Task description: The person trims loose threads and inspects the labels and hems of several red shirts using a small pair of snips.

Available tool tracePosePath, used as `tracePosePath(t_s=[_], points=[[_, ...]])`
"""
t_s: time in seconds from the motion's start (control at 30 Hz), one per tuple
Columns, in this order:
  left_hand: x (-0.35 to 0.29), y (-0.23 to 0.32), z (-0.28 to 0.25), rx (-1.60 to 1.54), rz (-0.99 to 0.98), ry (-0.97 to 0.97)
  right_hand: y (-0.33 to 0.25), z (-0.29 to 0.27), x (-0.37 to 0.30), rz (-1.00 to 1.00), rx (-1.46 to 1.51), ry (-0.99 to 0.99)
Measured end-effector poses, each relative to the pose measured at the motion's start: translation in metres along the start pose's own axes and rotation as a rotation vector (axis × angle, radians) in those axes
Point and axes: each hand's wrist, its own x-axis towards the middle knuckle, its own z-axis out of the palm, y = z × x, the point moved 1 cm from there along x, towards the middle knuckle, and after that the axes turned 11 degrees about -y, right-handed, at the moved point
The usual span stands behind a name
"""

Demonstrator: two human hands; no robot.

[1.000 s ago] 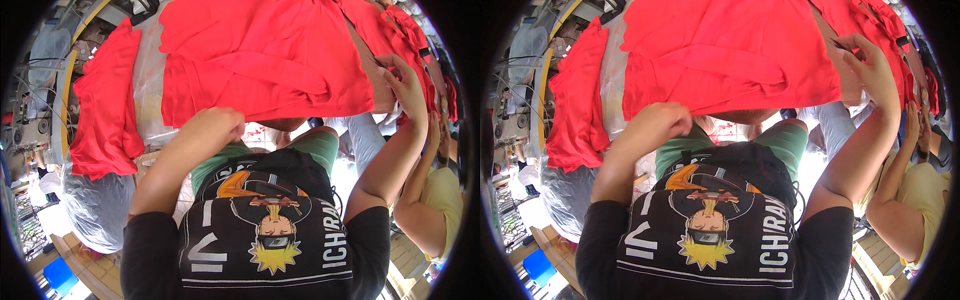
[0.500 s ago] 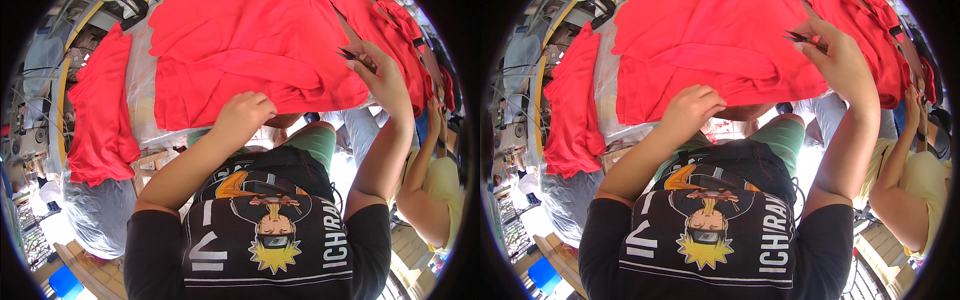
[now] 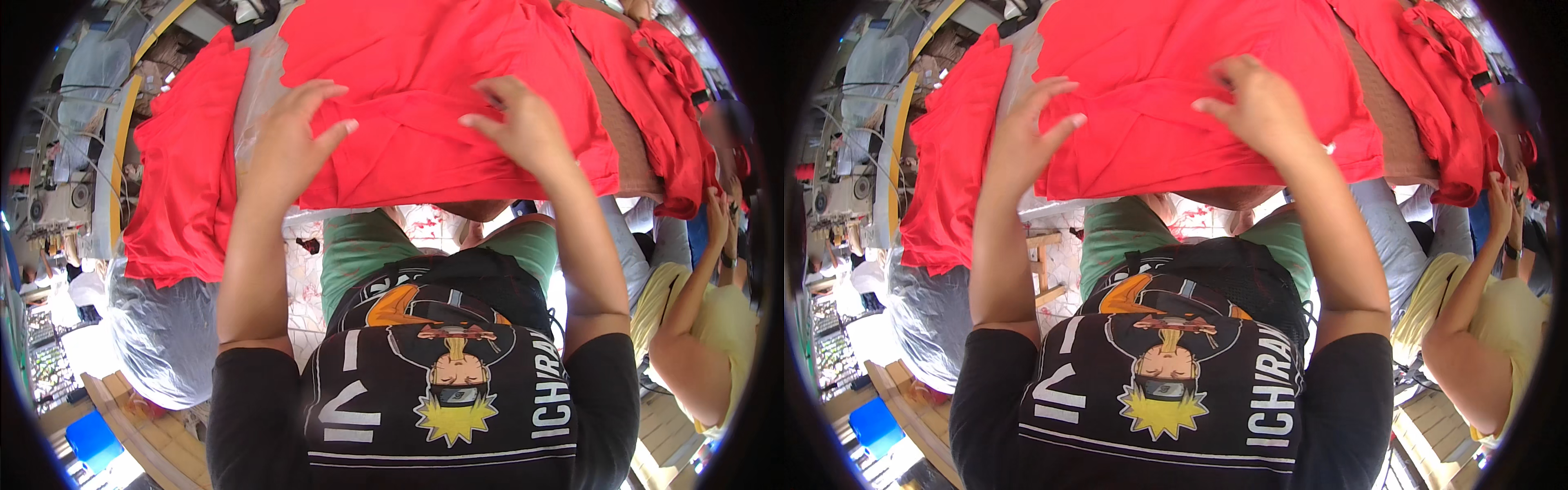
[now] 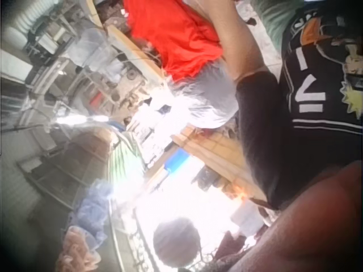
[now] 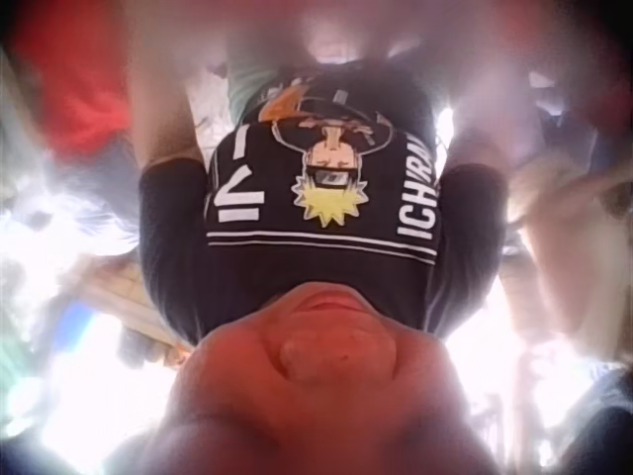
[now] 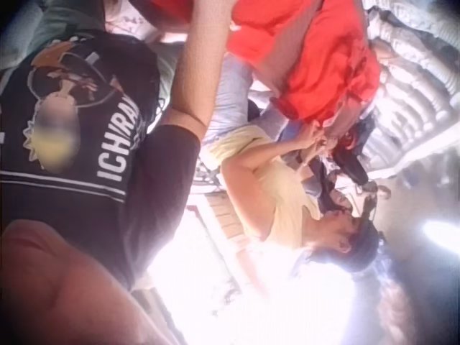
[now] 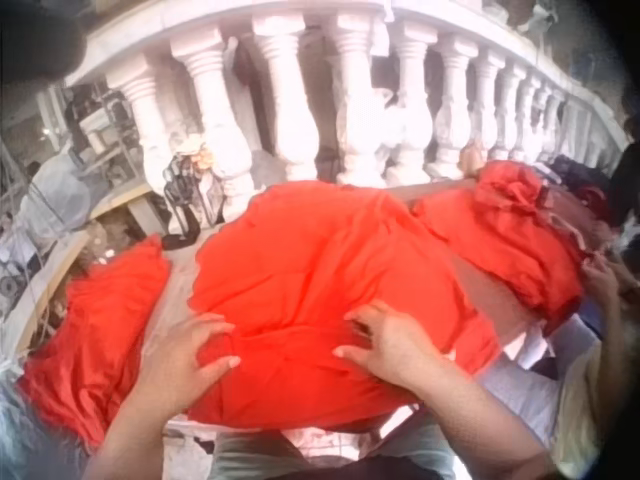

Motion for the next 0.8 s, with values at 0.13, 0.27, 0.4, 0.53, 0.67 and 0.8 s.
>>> tracePosePath(t_s=[0.13,0.27,0.4,0.53,0.67,0.8], points=[[0.007,-0.007,0.055,0.117,0.007,0.000,-0.001,0.025,0.002,0.020,-0.056,-0.150],[0.021,0.000,0.073,0.273,-0.001,0.022,-0.006,-0.013,-0.005,-0.067,0.051,-0.054],[0.041,-0.036,0.066,0.162,-0.001,0.202,-0.012,-0.099,-0.037,0.097,0.051,0.278],[0.034,-0.017,0.049,-0.180,-0.013,0.162,0.007,-0.144,-0.073,0.457,-0.310,0.134],[0.032,0.031,0.046,-0.278,0.021,0.127,-0.040,-0.094,-0.053,0.224,0.159,0.014],[0.031,0.062,0.059,-0.363,0.127,0.226,-0.063,-0.018,-0.022,-0.060,0.071,-0.029]])
